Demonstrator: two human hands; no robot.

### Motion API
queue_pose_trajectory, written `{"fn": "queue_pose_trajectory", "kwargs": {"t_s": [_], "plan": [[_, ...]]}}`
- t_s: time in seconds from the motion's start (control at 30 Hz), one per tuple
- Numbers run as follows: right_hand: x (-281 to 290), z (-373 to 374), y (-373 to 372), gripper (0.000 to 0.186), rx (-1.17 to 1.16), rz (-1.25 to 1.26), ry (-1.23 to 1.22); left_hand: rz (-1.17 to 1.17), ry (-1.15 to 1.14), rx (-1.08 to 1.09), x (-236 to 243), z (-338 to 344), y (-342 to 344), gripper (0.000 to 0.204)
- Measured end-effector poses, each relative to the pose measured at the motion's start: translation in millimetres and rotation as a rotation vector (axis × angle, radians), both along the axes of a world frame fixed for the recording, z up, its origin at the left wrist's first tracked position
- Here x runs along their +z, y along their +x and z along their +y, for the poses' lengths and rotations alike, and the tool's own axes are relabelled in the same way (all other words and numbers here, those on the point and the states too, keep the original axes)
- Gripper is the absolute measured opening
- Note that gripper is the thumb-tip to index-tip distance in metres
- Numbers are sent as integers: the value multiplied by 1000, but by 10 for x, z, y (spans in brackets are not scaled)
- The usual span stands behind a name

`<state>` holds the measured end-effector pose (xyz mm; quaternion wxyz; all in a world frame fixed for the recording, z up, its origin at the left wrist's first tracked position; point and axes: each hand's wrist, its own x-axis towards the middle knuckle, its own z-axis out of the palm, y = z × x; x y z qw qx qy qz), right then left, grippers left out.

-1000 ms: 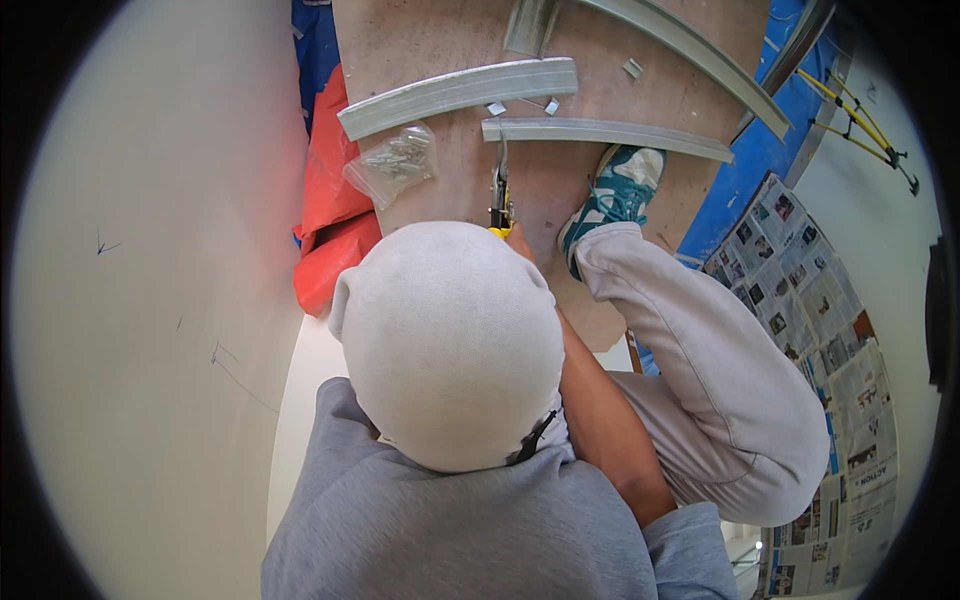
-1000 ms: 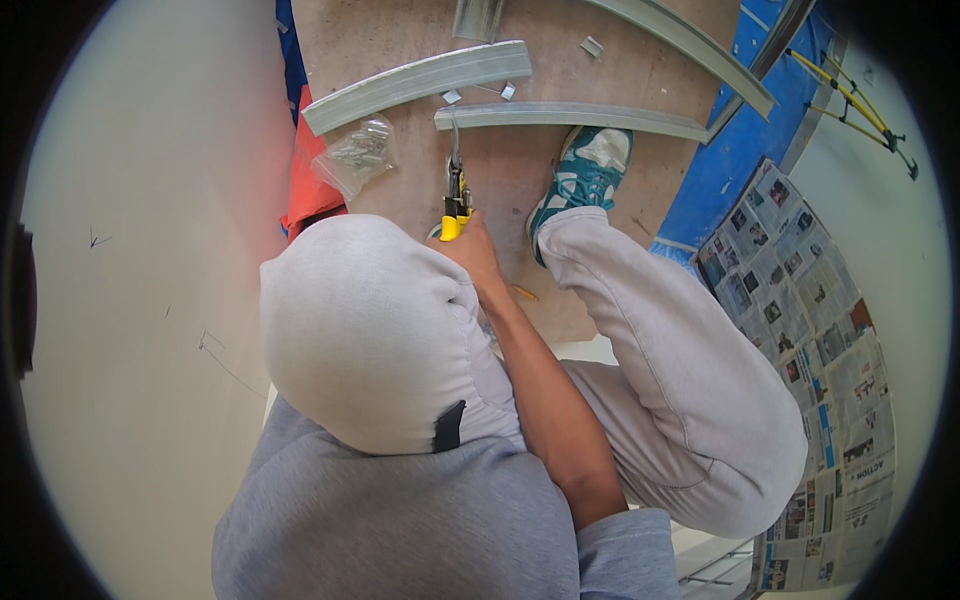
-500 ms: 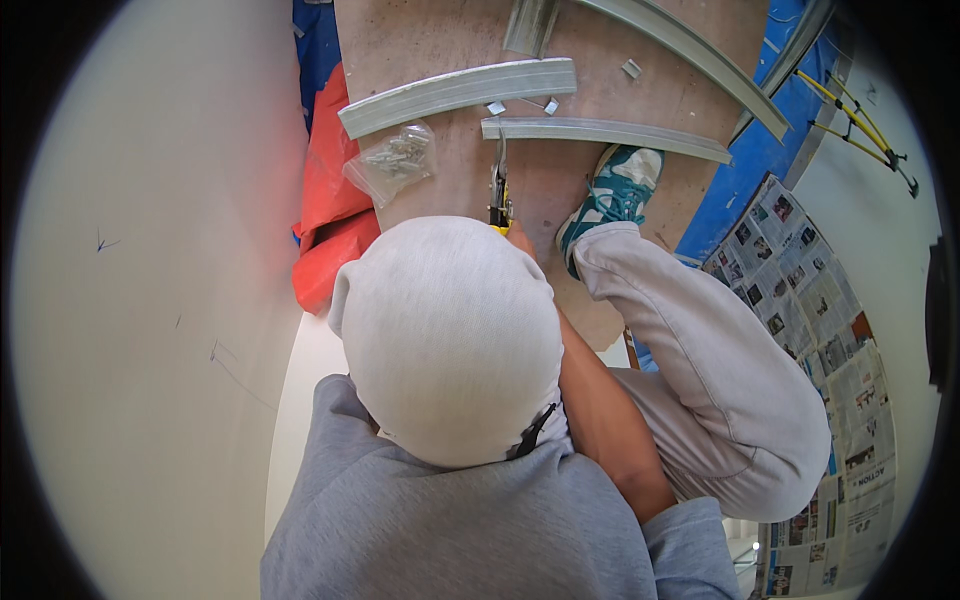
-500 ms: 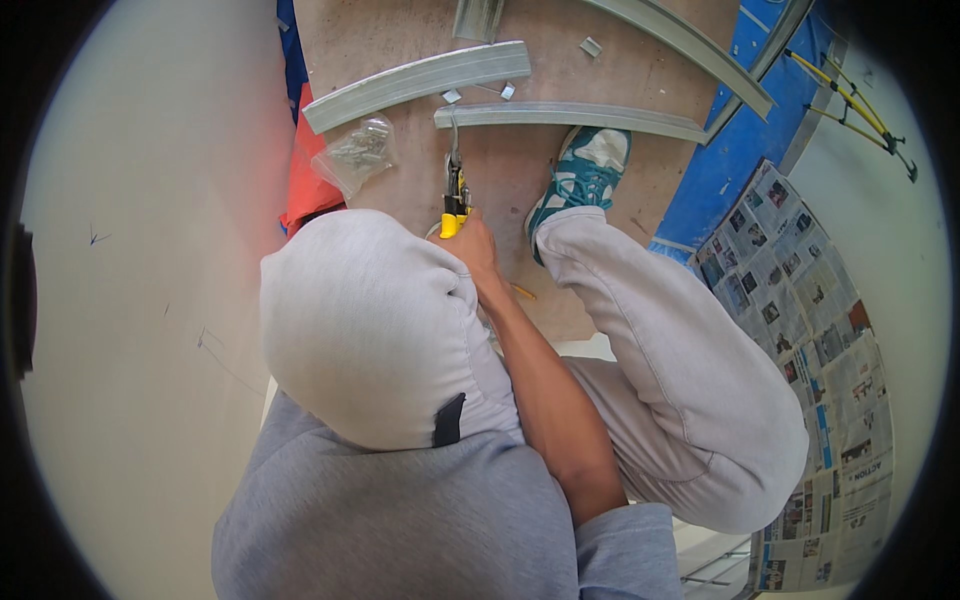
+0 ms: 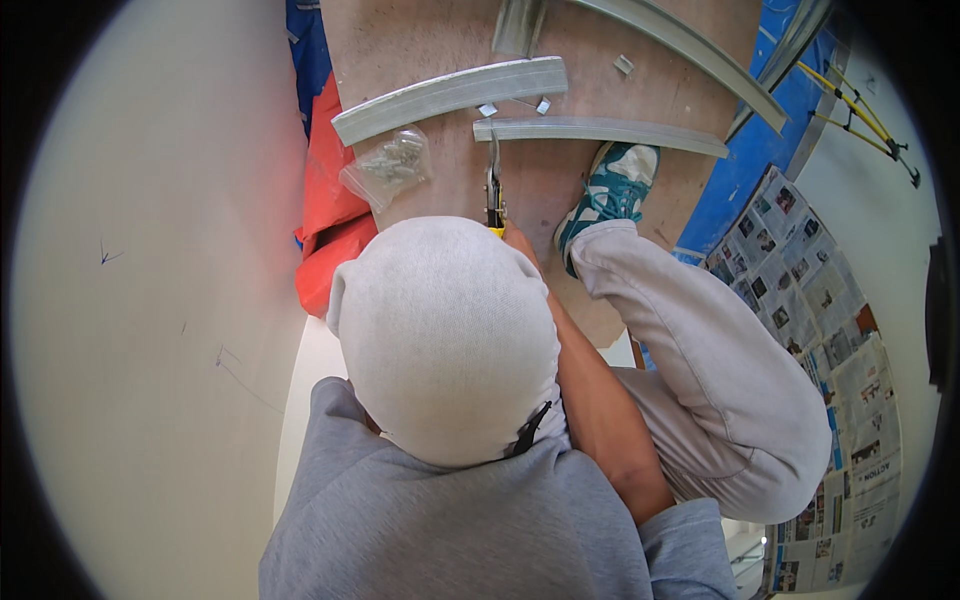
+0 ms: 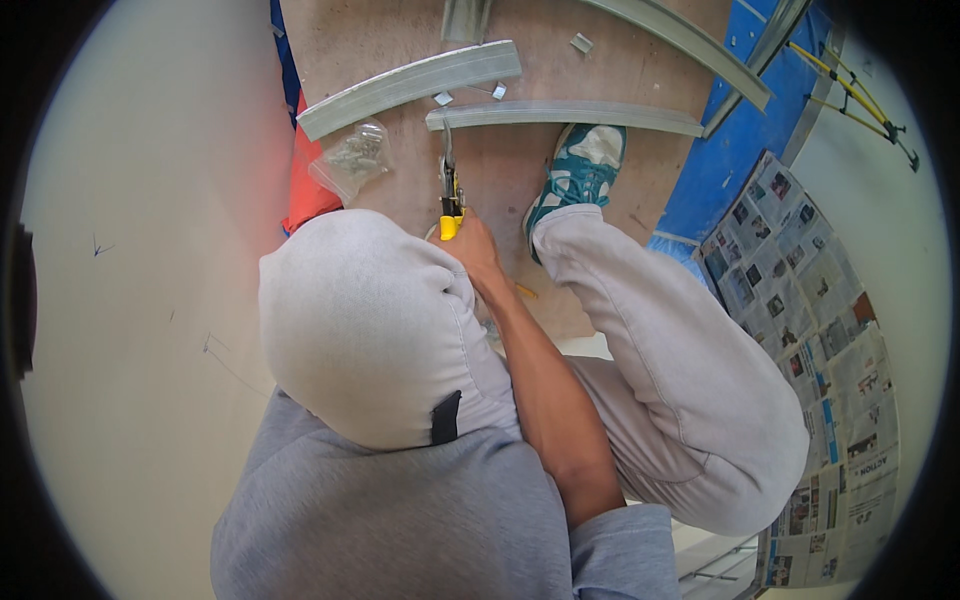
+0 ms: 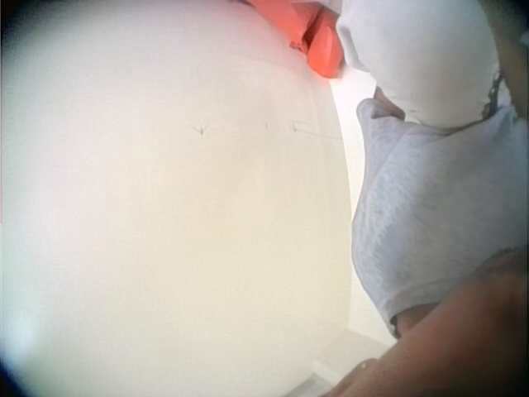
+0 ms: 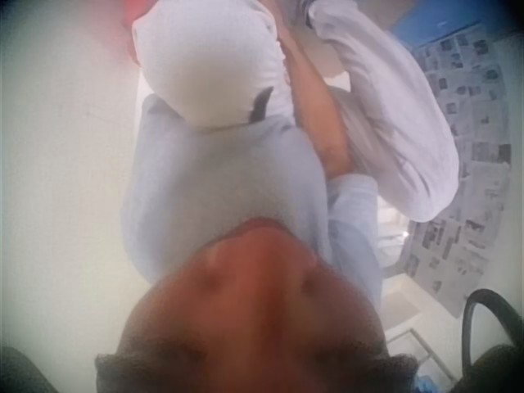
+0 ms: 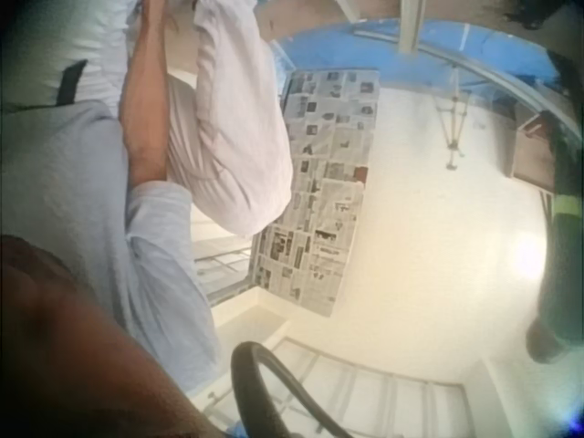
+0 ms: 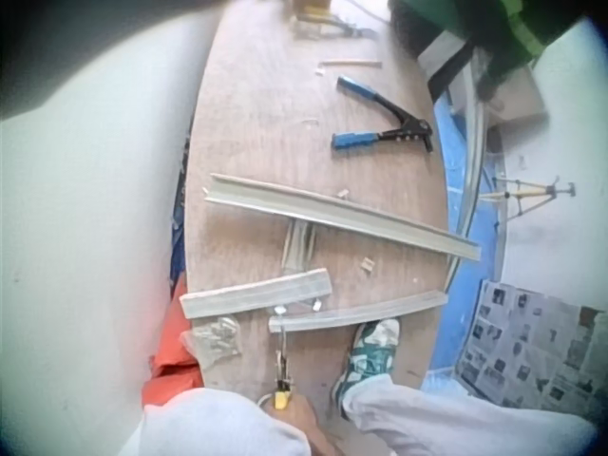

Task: The person sits on the floor and uses tin snips to cut several aluminum profiles into shorter pieces. The person repeatedly positions the profiles, cuts them, and sets the cut pieces aside.

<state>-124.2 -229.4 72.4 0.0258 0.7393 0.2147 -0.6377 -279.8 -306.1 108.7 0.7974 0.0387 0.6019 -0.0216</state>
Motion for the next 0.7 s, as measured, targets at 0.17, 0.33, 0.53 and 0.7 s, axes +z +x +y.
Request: {"fn": "queue_pose_trajectory", "kwargs": {"t_s": [0.17,0.33,0.53,0.7], "plan": [[-27,19,-18,45,34,-28,-4,-5,-10,-9,14,-14,-3,50],[-8,60,-35,40,-3,-49,79,-4,-18,-9,24,-47,-12,50],[39,27,61,43,-27,37,38,1,-21,-4,21,-93,-14,50],[-24,-79,38,56,-228,98,-65,-4,-8,-12,-39,-93,-11,50]]}}
